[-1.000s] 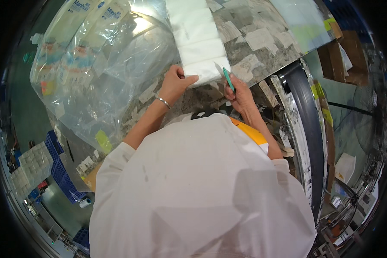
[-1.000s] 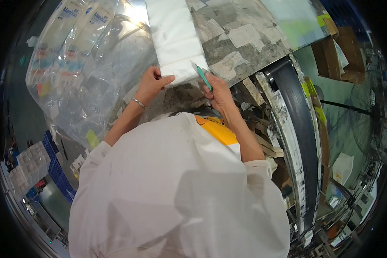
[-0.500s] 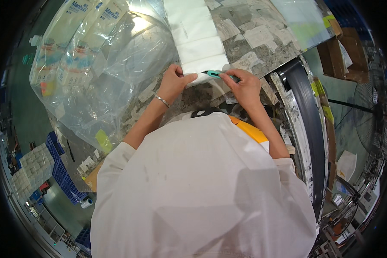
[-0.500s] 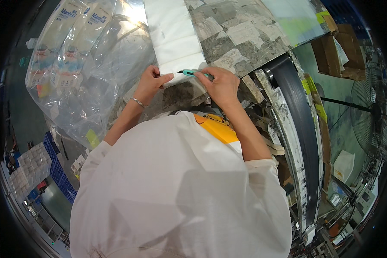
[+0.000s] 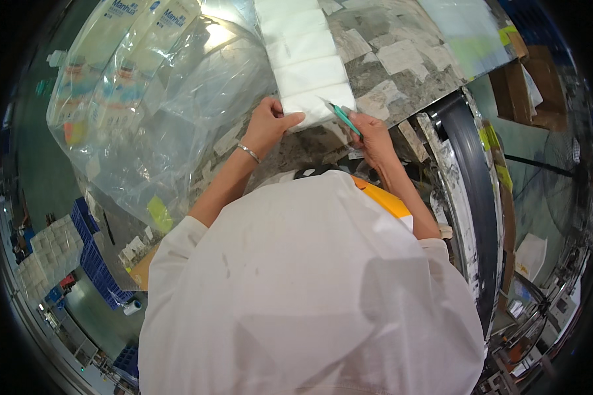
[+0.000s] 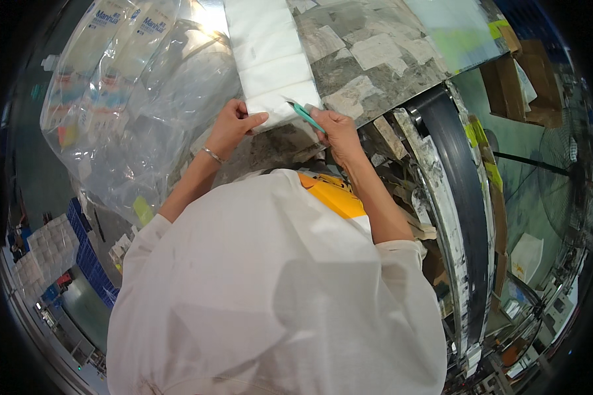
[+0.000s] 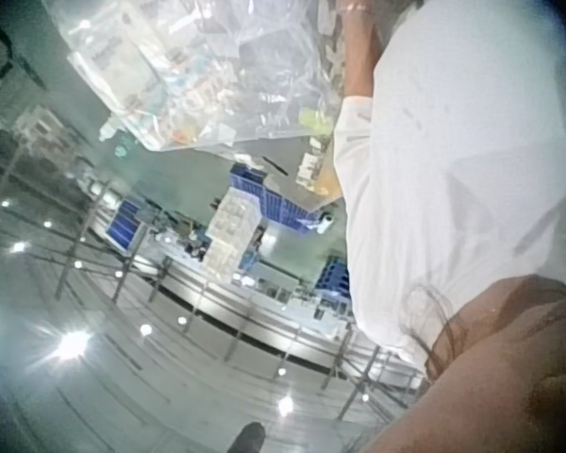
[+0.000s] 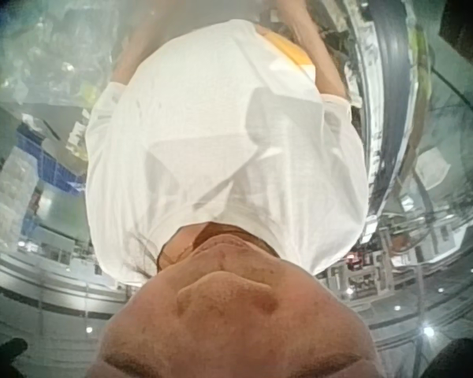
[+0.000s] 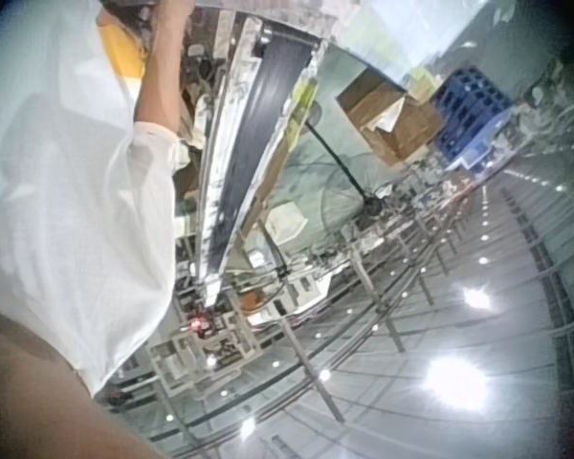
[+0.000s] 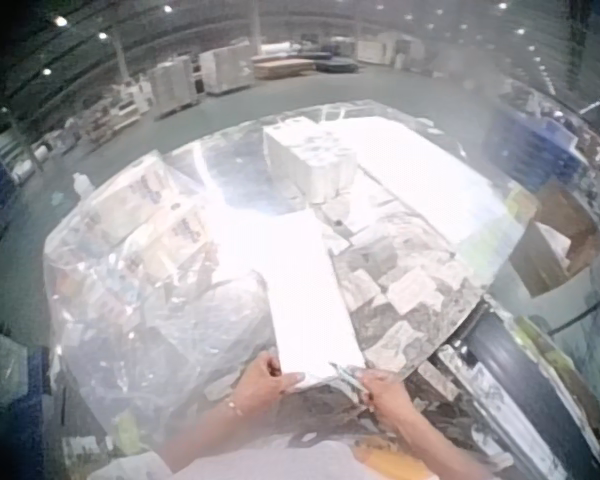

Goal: The person picks up bundles of white tissues and places them into a large plastic bag on a metal table, using a small green tool to assist with positioning, and then moves the filled bag to the side.

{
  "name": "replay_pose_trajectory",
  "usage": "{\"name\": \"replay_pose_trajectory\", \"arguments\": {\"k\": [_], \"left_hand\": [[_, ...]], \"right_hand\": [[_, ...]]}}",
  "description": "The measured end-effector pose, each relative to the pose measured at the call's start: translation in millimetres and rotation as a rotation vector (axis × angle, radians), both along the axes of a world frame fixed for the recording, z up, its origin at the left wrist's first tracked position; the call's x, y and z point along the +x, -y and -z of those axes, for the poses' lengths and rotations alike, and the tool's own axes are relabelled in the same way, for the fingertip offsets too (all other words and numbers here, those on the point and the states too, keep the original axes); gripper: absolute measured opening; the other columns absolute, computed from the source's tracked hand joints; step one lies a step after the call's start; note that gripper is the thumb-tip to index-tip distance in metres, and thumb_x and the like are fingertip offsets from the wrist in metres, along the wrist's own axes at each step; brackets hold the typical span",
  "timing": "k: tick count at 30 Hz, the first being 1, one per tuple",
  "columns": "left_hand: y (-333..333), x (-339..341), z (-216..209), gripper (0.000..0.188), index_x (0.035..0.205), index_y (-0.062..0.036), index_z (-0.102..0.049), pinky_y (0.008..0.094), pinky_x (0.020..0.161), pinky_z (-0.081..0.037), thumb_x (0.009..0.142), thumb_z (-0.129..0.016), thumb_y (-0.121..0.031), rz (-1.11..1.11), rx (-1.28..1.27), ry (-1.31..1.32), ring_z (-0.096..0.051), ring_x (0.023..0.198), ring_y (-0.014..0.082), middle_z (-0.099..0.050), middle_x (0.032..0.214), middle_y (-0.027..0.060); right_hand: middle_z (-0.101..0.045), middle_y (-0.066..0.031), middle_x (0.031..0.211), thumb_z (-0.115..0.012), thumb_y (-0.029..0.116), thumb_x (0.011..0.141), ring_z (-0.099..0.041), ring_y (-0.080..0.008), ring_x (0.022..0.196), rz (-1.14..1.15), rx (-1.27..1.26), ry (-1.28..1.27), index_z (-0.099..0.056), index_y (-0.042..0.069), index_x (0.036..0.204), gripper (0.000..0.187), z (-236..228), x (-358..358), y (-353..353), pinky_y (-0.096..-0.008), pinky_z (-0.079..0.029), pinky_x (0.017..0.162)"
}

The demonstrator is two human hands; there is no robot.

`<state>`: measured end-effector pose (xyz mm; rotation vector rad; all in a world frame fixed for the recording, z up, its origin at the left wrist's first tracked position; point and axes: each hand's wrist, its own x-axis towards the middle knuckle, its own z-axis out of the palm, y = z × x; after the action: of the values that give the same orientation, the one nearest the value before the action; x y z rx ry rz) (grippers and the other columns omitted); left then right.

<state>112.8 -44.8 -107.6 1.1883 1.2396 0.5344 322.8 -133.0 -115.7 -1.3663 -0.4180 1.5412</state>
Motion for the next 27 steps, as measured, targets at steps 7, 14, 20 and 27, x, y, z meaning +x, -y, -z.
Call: {"name": "replay_pose_trajectory", "arguments": {"k": [7,14,20,27], "left_hand": [[1.4,-0.5,-0.5,0.037,0.077,-0.0049,-0.043,0.0215,0.044,-0.036,0.066,-0.074,-0.021,-0.021,-0.028,0.04,-0.044,0.051,0.0088,-0.047,0.064,0.0017],[0.2,-0.9,-2.0,0.037,0.08,-0.0044,-0.044,0.022,0.048,-0.039,0.067,-0.074,-0.022,0.019,-0.042,-0.005,-0.047,0.056,0.0095,-0.049,0.067,0.0025],[-1.4,-2.5,-5.5,0.04,0.085,-0.0029,-0.045,0.0232,0.054,-0.044,0.068,-0.074,-0.025,0.058,-0.056,-0.029,-0.05,0.063,0.011,-0.051,0.074,0.0047],[0.4,9.0,-2.9,0.076,0.11,0.0067,-0.036,0.026,0.061,-0.047,0.059,-0.077,-0.031,0.014,0.234,-0.308,-0.054,0.071,0.0154,-0.053,0.087,0.0137]], "right_hand": [[-0.058,-0.0014,0.057,-0.068,0.026,0.073,-0.049,-0.0089,0.049,-0.137,0.209,0.951,-0.067,0.006,0.076,0.02,-31.3,-10.3,-5.0,-0.023,-0.036,0.046],[-0.059,-0.003,0.057,-0.069,0.027,0.072,-0.051,-0.0112,0.05,-0.176,0.236,1.159,-0.067,0.008,0.077,0.019,-36.2,-9.6,-6.9,-0.0243,-0.038,0.047],[-0.052,0.0004,0.055,-0.062,0.027,0.079,-0.043,-0.0071,0.048,-0.048,0.09,0.429,-0.062,0.003,0.076,0.025,-20.0,-0.3,-7.9,-0.0215,-0.031,0.045],[-0.045,0.0011,0.055,-0.052,0.027,0.086,-0.035,-0.0081,0.043,0.161,-0.119,-0.086,-0.052,0.005,0.08,0.023,-16.9,58.3,-34.2,-0.0214,-0.029,0.043]]}}
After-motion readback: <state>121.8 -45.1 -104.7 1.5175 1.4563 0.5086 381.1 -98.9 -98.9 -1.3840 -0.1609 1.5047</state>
